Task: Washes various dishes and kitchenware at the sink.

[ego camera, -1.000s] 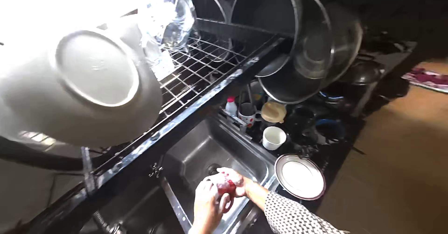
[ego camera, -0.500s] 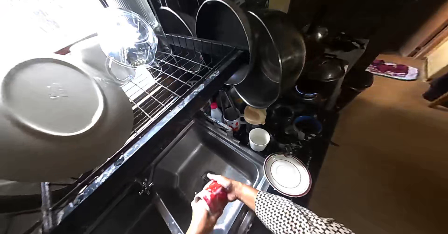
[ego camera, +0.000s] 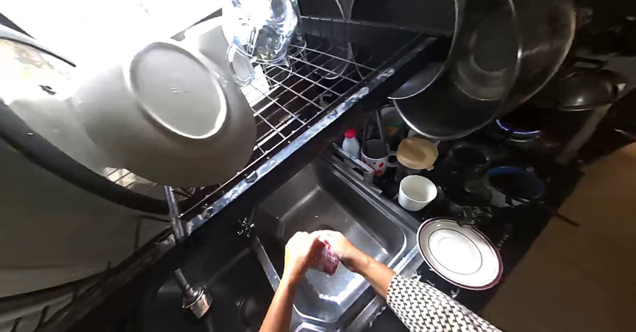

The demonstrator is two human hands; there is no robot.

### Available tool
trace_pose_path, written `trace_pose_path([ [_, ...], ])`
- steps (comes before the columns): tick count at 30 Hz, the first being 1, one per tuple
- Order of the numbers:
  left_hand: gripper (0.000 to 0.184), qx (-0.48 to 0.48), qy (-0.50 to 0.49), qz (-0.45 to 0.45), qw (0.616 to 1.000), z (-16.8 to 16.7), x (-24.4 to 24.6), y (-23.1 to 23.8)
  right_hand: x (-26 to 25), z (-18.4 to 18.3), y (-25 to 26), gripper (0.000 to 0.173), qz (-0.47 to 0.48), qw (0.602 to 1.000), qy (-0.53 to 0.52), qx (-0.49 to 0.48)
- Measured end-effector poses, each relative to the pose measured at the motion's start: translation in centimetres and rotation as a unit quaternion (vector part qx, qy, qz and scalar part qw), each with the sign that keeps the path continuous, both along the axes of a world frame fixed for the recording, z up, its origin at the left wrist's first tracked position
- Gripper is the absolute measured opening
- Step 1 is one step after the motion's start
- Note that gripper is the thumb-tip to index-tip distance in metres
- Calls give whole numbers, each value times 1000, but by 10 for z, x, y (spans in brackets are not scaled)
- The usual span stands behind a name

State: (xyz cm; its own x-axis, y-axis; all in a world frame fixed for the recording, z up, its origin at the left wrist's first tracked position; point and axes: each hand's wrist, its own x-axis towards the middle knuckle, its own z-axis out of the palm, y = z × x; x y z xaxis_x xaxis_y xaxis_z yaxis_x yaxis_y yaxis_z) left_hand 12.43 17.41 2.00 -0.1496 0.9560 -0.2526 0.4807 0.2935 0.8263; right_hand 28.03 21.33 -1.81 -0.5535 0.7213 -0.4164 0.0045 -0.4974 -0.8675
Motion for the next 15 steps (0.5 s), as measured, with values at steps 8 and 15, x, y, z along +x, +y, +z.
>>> trace_pose_path([
  [8, 22, 172, -103, 109, 974, 37, 10, 2, -7, 17, -33, 99, 41, 997, 35, 60],
  [15, 35, 146, 96, -56, 983, 34, 22, 0, -9, 13, -43, 67, -57, 994, 11, 98],
])
